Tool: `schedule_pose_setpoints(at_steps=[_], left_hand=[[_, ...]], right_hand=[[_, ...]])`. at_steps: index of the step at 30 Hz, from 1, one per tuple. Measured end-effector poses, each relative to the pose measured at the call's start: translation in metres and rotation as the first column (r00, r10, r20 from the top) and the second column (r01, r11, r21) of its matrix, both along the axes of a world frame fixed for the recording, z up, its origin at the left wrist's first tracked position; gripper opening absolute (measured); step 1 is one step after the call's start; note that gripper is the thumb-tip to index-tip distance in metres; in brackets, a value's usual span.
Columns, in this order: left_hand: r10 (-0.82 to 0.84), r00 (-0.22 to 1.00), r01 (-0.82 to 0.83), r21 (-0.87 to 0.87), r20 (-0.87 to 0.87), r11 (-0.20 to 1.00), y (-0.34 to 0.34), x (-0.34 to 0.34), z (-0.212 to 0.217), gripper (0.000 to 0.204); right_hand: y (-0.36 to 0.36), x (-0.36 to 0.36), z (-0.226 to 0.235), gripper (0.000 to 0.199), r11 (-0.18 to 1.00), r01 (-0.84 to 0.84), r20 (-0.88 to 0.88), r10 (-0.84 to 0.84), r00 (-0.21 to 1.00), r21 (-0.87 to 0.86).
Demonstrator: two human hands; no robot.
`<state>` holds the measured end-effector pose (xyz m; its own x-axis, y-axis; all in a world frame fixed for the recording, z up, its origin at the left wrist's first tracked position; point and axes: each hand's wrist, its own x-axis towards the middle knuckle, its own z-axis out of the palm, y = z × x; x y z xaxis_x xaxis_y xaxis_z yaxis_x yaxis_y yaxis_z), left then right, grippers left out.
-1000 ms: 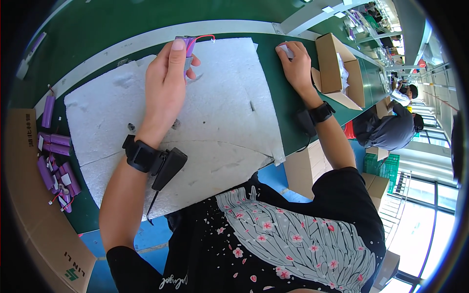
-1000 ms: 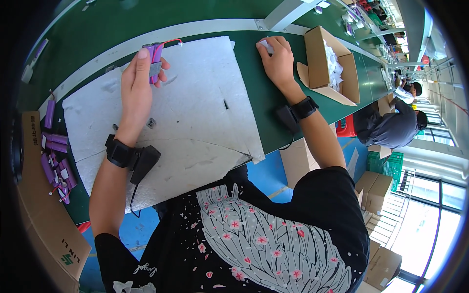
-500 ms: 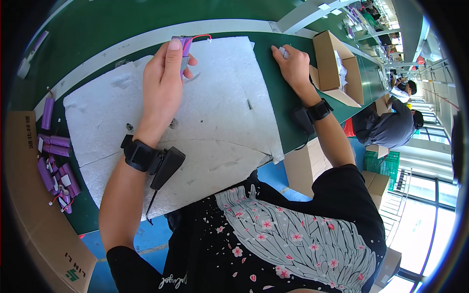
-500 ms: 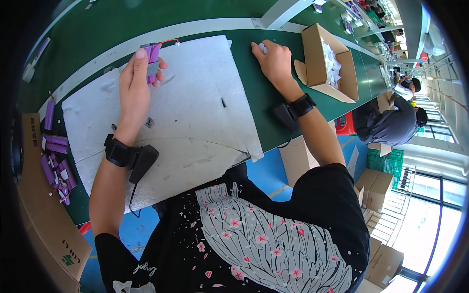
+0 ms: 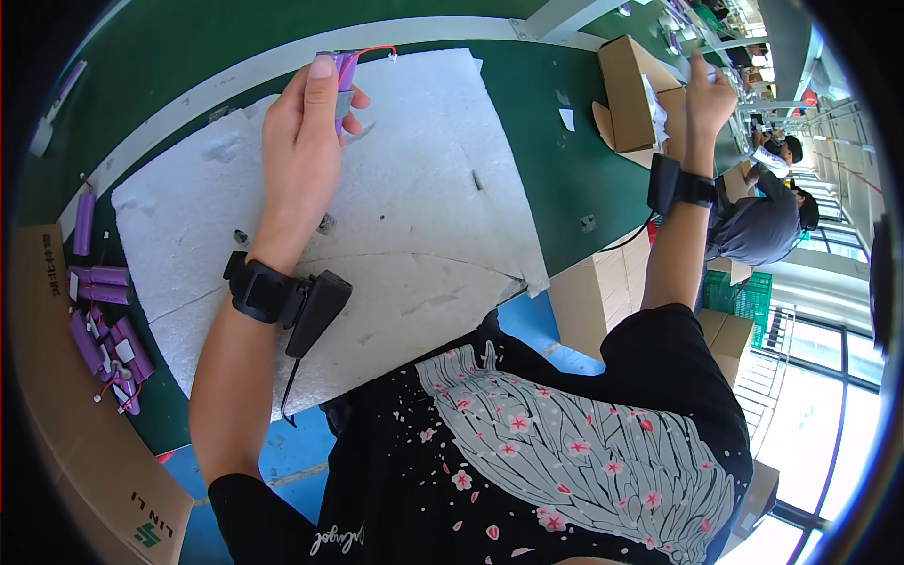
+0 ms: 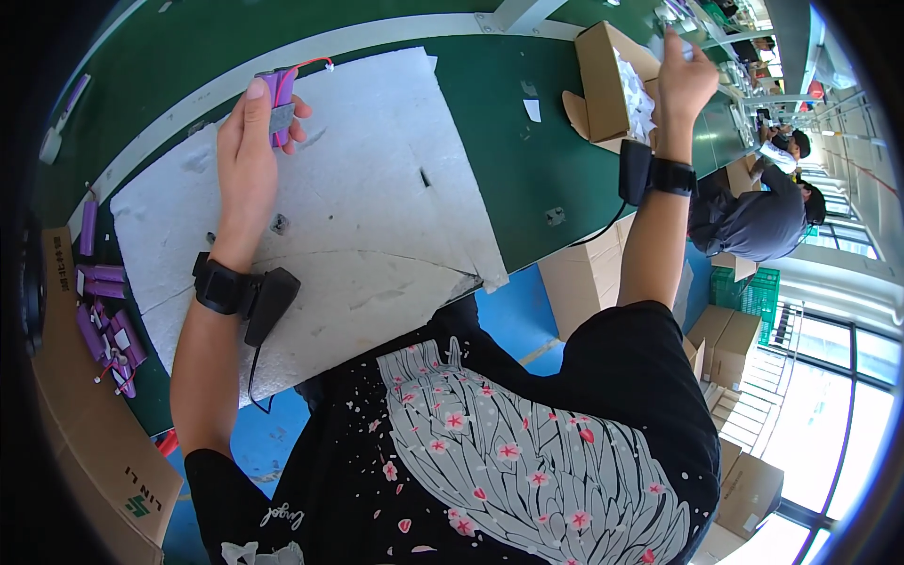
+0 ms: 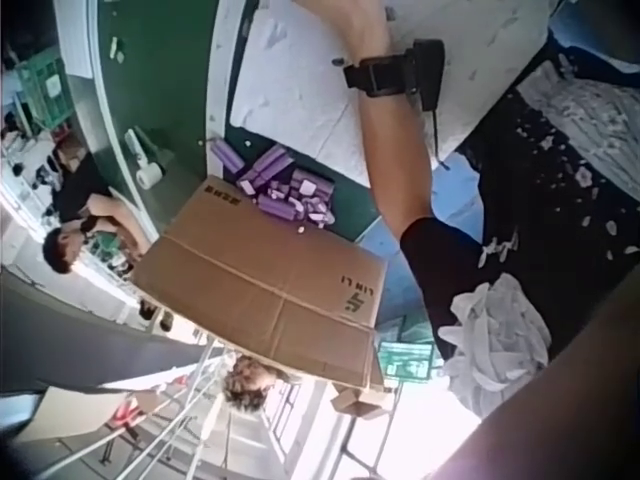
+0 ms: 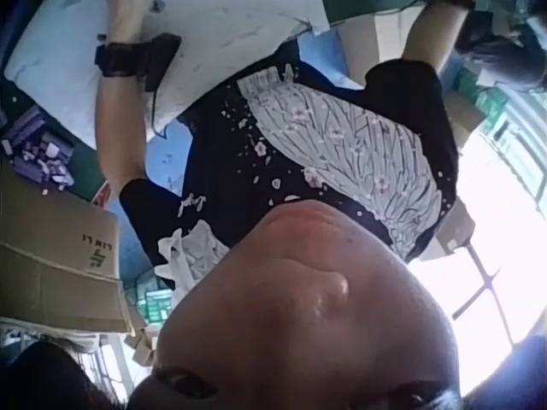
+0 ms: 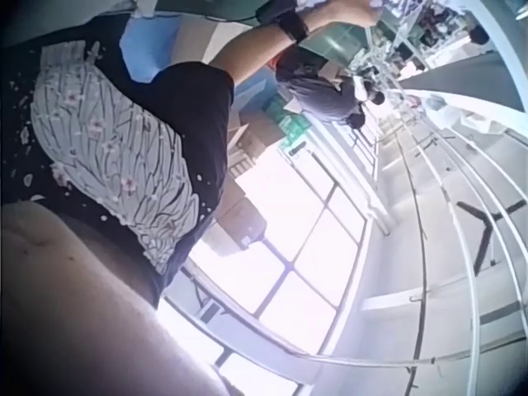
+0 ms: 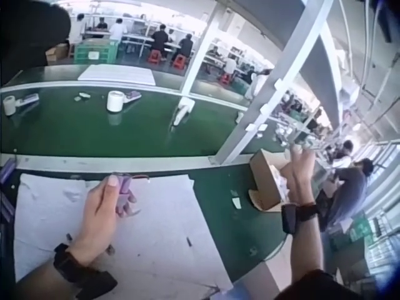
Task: The person connects a battery pack to a circuit board inside a fan housing, inserts the battery into the housing, and then applies adhesive tape to another battery pack.
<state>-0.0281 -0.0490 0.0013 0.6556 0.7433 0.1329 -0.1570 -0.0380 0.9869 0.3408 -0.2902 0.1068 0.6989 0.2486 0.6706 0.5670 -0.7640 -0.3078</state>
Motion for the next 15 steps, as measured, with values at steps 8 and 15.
schedule_pose_setpoints(at_steps=[8, 15], left_hand=[[0.014, 0.999, -0.014, -0.002, -0.034, 1.000, 0.000, 0.000, 0.000, 0.046], [0.031, 0.999, -0.030, 0.025, -0.038, 0.999, 0.002, -0.002, -0.002, 0.047]], right_hand=[[-0.022, 0.006, -0.029, 0.056, 0.912, -0.006, -0.207, -0.087, 0.974, -0.410], [-0.013, -0.030, -0.034, 0.050, 0.868, -0.125, -0.260, -0.004, 0.966, -0.480]])
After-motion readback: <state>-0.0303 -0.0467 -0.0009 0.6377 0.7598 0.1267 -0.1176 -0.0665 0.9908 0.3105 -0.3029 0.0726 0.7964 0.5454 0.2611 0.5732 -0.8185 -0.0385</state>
